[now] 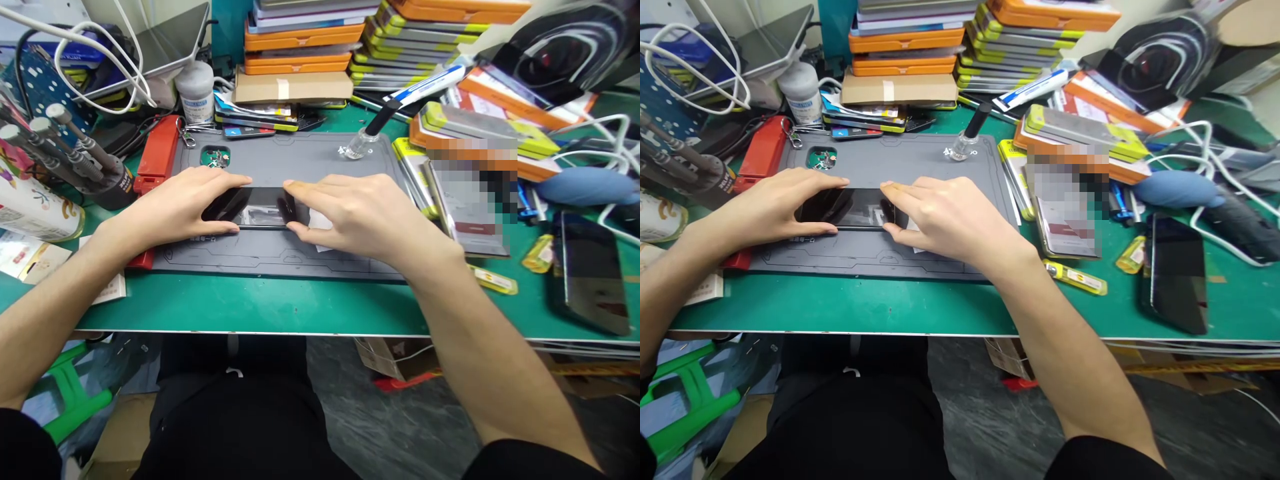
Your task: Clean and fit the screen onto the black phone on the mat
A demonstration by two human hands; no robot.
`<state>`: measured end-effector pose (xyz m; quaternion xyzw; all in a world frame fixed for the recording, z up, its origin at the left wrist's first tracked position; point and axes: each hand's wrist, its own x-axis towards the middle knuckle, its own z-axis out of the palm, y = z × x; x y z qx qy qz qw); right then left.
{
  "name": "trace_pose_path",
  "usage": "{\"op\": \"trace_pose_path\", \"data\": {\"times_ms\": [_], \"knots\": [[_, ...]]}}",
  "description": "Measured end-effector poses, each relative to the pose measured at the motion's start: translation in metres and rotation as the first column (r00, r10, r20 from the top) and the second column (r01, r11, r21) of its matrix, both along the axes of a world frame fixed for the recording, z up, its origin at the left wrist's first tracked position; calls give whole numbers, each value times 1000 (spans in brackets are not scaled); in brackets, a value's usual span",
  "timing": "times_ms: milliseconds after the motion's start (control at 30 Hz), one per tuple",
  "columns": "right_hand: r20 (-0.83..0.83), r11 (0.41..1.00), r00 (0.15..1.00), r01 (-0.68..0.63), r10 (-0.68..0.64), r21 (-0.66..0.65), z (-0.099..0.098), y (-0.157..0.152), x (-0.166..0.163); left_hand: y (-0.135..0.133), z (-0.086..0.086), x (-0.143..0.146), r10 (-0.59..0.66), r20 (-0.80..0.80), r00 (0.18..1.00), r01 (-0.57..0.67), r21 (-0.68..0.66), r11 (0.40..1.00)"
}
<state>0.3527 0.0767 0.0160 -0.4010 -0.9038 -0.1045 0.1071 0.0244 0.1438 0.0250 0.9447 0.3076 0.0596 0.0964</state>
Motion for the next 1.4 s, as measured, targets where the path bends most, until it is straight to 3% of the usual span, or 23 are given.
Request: {"op": "trace_pose_path", "data": {"times_ms": [767,1400], "knots": [[-93,994,993,67,-75,-90,-7,7,3,0,1,1,17,3,1000,-17,-26,1000],[-106,997,993,49,-55,-58,-3,5,2,2,-1,1,32,71,997,-27,-65,998]]}}
